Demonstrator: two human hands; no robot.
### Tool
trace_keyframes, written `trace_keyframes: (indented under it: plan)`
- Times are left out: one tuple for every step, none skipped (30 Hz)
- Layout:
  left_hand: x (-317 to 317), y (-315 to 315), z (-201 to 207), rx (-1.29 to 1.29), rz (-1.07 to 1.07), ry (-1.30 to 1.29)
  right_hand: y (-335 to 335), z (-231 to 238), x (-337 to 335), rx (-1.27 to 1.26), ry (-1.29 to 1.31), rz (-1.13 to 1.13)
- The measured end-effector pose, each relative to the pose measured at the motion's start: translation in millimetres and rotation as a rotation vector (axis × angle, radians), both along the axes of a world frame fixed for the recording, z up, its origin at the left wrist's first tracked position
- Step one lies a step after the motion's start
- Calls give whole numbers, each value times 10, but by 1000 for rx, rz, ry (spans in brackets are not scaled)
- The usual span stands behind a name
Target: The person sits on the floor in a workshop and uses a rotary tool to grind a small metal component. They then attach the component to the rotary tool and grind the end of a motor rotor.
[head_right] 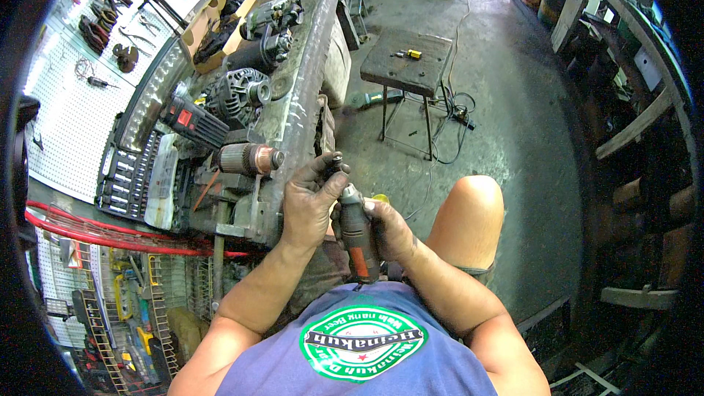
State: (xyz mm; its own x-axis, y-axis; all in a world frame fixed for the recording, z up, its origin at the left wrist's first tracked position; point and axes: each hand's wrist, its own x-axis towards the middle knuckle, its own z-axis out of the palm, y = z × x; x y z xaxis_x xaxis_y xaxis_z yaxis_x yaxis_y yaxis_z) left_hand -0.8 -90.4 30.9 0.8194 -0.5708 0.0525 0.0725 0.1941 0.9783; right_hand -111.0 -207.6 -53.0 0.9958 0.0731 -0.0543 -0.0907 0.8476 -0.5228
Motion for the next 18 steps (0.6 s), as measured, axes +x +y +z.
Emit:
trace_keyframes:
  plan:
    - [4, -8, 3, -10, 7, 20, 35, -4, -4, -56, 18, -54]
    - [9, -22, 4, -22, 13, 39, 65, -12, 26, -202, -53, -95]
    - [27, -31, 10, -23, 1, 45, 71, -13, 51, -303, -104, -102]
    - [58, -18, 24, -23, -14, 52, 119, -7, 42, -405, -61, -124]
    - [97, -3, 41, -5, -22, 73, 189, 14, 22, -480, -39, -172]
    - [140, 38, 66, 50, -61, 80, 290, 49, 38, -578, 62, -190]
    - [178, 43, 75, 38, -116, 195, 365, 103, 51, -703, 118, -189]
    - [225, 95, 98, 95, -191, 171, 431, 179, 28, -917, -36, -321]
    - [268, 160, 118, 151, -262, 161, 435, 272, -48, -1150, -123, -380]
    - [273, 223, 118, 172, -253, 167, 445, 383, -130, -1311, -188, -313]
    - [271, 316, 117, 243, -253, 171, 305, 489, -178, -1409, -189, -18]
    - [257, 419, 104, 230, -321, 264, 155, 607, -225, -1393, -188, 284]
    - [228, 508, 65, 219, -389, 357, 1, 724, -276, -1342, -184, 517]
    - [186, 560, -8, 191, -418, 435, -218, 810, -253, -1412, -292, 570]
    - [149, 598, -100, 166, -441, 523, -409, 872, -211, -1505, -400, 643]
    - [96, 607, -215, 142, -452, 580, -627, 903, -127, -1551, -243, 660]
    - [72, 586, -340, 174, -423, 632, -878, 913, -25, -1574, -152, 629]
    - [67, 541, -467, 199, -412, 626, -1100, 870, 210, -1672, -107, 520]
